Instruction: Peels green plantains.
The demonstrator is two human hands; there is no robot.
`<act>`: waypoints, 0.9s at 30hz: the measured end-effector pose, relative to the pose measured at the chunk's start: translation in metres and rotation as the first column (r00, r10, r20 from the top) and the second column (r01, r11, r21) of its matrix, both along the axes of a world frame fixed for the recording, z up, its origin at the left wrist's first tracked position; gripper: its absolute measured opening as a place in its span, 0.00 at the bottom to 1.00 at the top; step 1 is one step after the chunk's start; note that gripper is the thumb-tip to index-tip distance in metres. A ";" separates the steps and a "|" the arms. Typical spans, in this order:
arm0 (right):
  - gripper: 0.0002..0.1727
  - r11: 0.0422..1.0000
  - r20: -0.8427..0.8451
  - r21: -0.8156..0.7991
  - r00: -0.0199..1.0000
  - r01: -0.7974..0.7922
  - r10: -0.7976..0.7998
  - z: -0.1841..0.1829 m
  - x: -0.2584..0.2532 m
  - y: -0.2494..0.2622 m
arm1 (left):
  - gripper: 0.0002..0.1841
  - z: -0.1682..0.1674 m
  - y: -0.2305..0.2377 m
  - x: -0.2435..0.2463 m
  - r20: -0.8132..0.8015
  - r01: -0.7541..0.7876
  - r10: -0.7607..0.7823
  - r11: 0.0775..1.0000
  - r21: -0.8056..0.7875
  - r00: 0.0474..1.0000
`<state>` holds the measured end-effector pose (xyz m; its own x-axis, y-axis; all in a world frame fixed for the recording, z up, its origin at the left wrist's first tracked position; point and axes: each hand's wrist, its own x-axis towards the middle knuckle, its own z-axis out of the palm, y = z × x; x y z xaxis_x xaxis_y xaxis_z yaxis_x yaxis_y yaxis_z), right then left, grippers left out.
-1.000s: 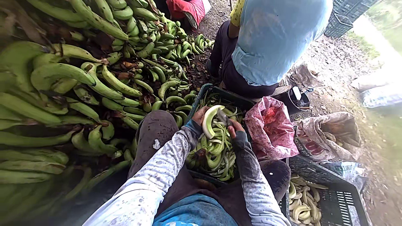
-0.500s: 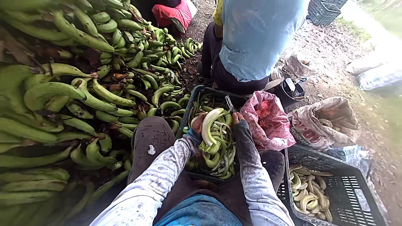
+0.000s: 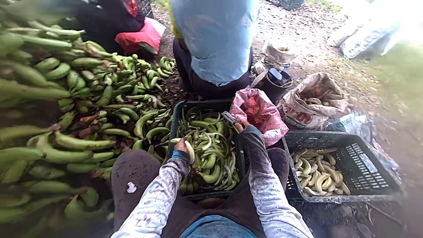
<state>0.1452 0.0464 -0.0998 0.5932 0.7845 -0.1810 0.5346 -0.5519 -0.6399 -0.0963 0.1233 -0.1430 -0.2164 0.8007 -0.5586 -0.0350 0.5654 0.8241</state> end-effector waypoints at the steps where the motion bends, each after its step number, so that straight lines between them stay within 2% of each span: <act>1: 0.30 1.000 -0.028 0.029 1.000 0.007 -0.006 -0.007 0.005 -0.004 | 0.26 0.010 -0.002 0.010 -0.006 -0.022 0.022 1.000 0.017 1.000; 3: 0.31 0.999 -0.030 -0.031 0.999 0.019 -0.020 -0.007 0.009 -0.014 | 0.29 0.046 -0.016 0.044 0.104 -0.025 0.014 0.994 0.104 0.994; 5: 0.32 0.986 -0.041 -0.164 0.999 0.001 -0.008 0.018 0.006 -0.027 | 0.20 0.097 -0.050 0.082 0.288 0.112 -0.193 0.955 0.275 0.938; 6: 0.32 0.980 -0.049 -0.196 0.999 -0.015 0.005 0.036 0.002 -0.038 | 0.15 0.120 -0.070 0.097 0.371 0.208 -0.364 0.894 0.397 0.854; 7: 0.29 0.988 -0.022 -0.156 1.000 0.009 -0.012 0.045 -0.004 -0.047 | 0.22 0.138 -0.090 0.106 0.432 0.306 -0.560 0.793 0.527 0.707; 8: 0.27 0.995 -0.018 -0.086 0.999 0.040 -0.041 0.053 -0.008 -0.056 | 0.28 0.151 -0.105 0.112 0.407 0.387 -0.706 0.678 0.625 0.580; 9: 0.26 0.992 -0.021 -0.116 0.999 0.043 -0.046 0.067 -0.011 -0.060 | 0.34 0.158 -0.116 0.115 0.332 0.439 -0.788 0.578 0.687 0.518; 10: 0.26 0.983 -0.040 -0.182 0.999 0.028 -0.036 0.085 -0.011 -0.064 | 0.36 0.157 -0.121 0.116 0.218 0.486 -0.829 0.491 0.723 0.515; 11: 0.27 0.976 -0.053 -0.216 0.998 0.029 -0.041 0.094 -0.008 -0.064 | 0.35 0.147 -0.120 0.115 0.068 0.542 -0.834 0.415 0.731 0.547; 12: 0.28 0.982 -0.069 -0.185 0.996 0.049 -0.063 0.090 -0.001 -0.061 | 0.31 0.132 -0.115 0.109 -0.123 0.637 -0.816 0.337 0.693 0.564; 13: 0.30 0.989 -0.101 -0.130 0.991 0.069 -0.083 0.083 0.008 -0.057 | 0.27 0.113 -0.107 0.100 -0.331 0.768 -0.791 0.253 0.589 0.515; 14: 0.30 0.994 -0.159 -0.065 0.983 0.083 -0.092 0.079 0.016 -0.054 | 0.25 0.094 -0.096 0.089 -0.507 0.899 -0.776 0.172 0.403 0.376; 15: 0.30 0.995 -0.202 0.036 0.976 0.094 -0.085 0.074 0.022 -0.051 | 0.24 0.073 -0.086 0.078 -0.616 0.982 -0.766 0.103 0.161 0.182; 16: 0.30 0.984 -0.203 0.137 0.976 0.110 -0.081 0.060 0.029 -0.048 | 0.25 0.051 -0.080 0.069 -0.662 0.995 -0.750 0.055 -0.087 -0.016; 17: 0.29 0.967 -0.196 0.224 0.977 0.122 -0.078 0.048 0.035 -0.044 | 0.27 0.030 -0.078 0.061 -0.666 0.956 -0.725 0.034 -0.290 -0.177; 18: 0.30 0.962 -0.190 0.252 0.980 0.108 -0.061 0.047 0.038 -0.046 | 0.30 0.012 -0.081 0.052 -0.670 0.912 -0.694 0.045 -0.407 -0.265; 19: 0.30 0.965 -0.191 0.247 0.981 0.086 -0.039 0.052 0.039 -0.048 | 0.33 -0.006 -0.087 0.043 -0.702 0.892 -0.653 0.086 -0.443 -0.285; 21: 0.29 0.966 -0.189 0.247 0.982 0.076 -0.029 0.057 0.039 -0.046 | 0.36 -0.031 -0.096 0.033 -0.803 0.895 -0.541 0.188 -0.405 -0.250; 23: 0.28 0.951 -0.202 0.296 0.979 0.089 -0.029 0.051 0.037 -0.040 | 0.38 -0.044 -0.098 0.030 -0.852 0.877 -0.465 0.272 -0.396 -0.241; 25: 0.28 0.956 -0.212 0.287 0.977 0.062 0.001 0.052 0.036 -0.039 | 0.40 -0.047 -0.094 0.029 -0.842 0.836 -0.465 0.318 -0.447 -0.273; 27: 0.28 0.967 -0.235 0.254 0.972 0.034 0.028 0.062 0.034 -0.043 | 0.40 -0.047 -0.086 0.026 -0.801 0.793 -0.511 0.323 -0.517 -0.313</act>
<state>0.1789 0.0038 -0.0379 0.5606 0.8208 -0.1097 0.3511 -0.3556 -0.8662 -0.0707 0.0373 -0.1900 0.4109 0.8143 -0.4099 0.8899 -0.4560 -0.0138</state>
